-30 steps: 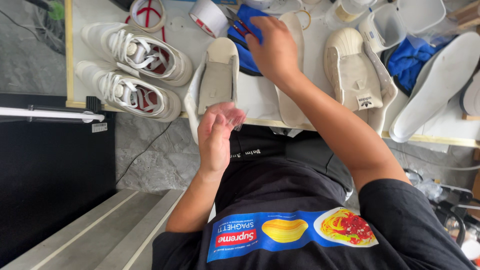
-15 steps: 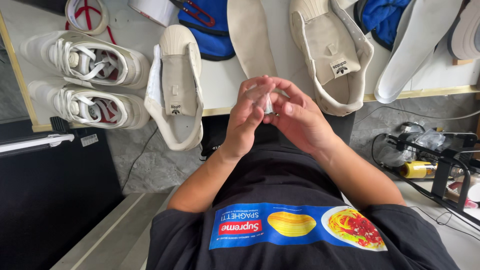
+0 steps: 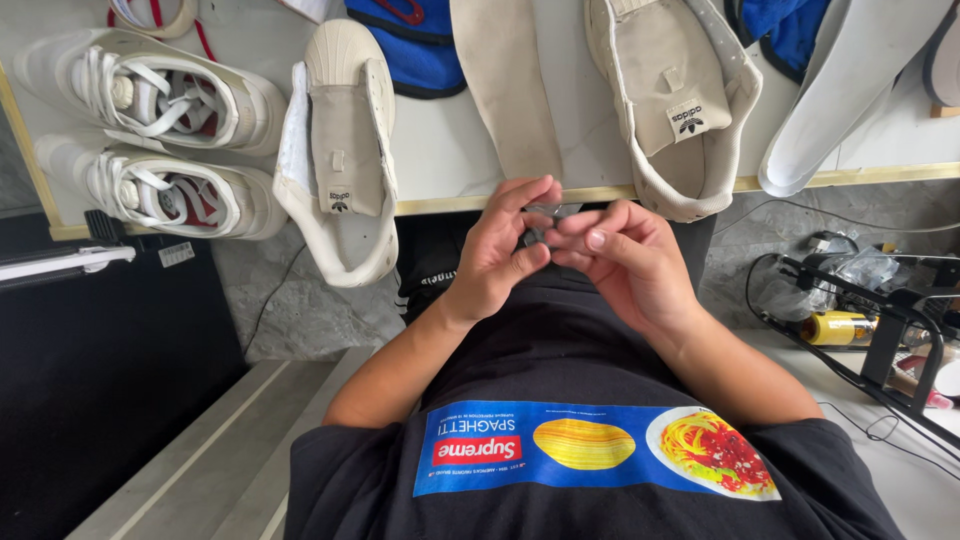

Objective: The person peels a strip of adhesive tape from a roll, cuts it using small pliers, and applies the tape to the heel area of a shoe insole by hand.

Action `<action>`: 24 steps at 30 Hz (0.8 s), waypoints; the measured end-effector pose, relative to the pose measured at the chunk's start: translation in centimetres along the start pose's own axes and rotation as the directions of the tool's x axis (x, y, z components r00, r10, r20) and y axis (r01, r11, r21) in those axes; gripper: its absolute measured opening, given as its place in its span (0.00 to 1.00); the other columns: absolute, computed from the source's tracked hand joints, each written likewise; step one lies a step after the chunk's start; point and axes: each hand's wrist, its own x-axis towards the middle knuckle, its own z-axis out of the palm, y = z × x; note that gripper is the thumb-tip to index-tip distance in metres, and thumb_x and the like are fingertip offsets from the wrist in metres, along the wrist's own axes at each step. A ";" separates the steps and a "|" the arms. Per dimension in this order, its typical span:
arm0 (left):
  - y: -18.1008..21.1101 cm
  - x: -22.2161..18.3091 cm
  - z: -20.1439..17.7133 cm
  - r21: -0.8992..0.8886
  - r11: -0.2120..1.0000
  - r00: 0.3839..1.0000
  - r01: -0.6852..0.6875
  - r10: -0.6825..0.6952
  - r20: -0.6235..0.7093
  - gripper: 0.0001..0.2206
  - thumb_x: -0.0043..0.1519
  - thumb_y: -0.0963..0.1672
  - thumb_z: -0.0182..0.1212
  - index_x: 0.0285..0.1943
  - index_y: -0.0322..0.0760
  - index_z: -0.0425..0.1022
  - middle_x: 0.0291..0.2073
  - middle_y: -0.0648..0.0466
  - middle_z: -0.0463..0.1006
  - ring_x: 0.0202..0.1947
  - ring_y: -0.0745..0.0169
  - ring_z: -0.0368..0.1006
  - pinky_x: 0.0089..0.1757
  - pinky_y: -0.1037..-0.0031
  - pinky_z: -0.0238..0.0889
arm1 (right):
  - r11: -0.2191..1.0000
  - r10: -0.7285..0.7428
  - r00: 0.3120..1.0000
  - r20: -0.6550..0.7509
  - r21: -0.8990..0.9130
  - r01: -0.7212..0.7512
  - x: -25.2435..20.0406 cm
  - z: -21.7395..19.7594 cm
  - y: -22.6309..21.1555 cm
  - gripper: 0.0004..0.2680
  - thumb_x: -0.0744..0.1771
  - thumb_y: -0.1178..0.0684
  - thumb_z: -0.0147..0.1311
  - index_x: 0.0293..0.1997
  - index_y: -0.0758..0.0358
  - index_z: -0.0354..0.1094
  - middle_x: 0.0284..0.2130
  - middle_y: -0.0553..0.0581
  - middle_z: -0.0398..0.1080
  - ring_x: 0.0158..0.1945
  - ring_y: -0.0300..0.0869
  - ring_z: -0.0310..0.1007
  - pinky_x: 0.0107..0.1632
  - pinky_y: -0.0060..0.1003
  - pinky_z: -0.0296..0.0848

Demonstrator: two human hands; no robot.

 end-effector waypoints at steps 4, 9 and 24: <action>0.7 -0.8 0.2 -0.203 0.950 0.971 0.239 -0.239 0.024 0.34 0.64 0.41 0.68 0.79 0.37 0.55 0.62 0.51 0.68 0.65 0.61 0.64 0.59 0.70 0.62 | 0.998 0.024 0.996 -0.085 -0.051 -0.028 -2.0 -0.2 0.0 0.03 0.69 0.63 0.53 0.37 0.66 0.68 0.48 0.67 0.76 0.57 0.57 0.77 0.61 0.56 0.75; 2.4 -3.1 -0.6 -0.484 0.801 0.902 0.353 -0.429 -0.053 0.32 0.62 0.38 0.63 0.77 0.33 0.58 0.58 0.47 0.71 0.60 0.58 0.69 0.57 0.68 0.67 | 0.997 -0.022 0.971 -0.240 -0.071 0.005 -3.0 -1.1 -1.2 0.04 0.70 0.63 0.53 0.37 0.65 0.67 0.47 0.70 0.76 0.53 0.57 0.78 0.57 0.56 0.77; -2.8 7.7 -4.8 0.630 0.575 0.777 0.521 -0.016 -0.629 0.17 0.55 0.42 0.69 0.52 0.30 0.77 0.29 0.53 0.85 0.27 0.68 0.79 0.34 0.78 0.70 | 0.992 -0.037 0.966 -0.254 -0.124 0.005 -2.1 -3.0 -0.4 0.06 0.71 0.62 0.52 0.52 0.73 0.72 0.46 0.70 0.76 0.52 0.58 0.79 0.53 0.50 0.80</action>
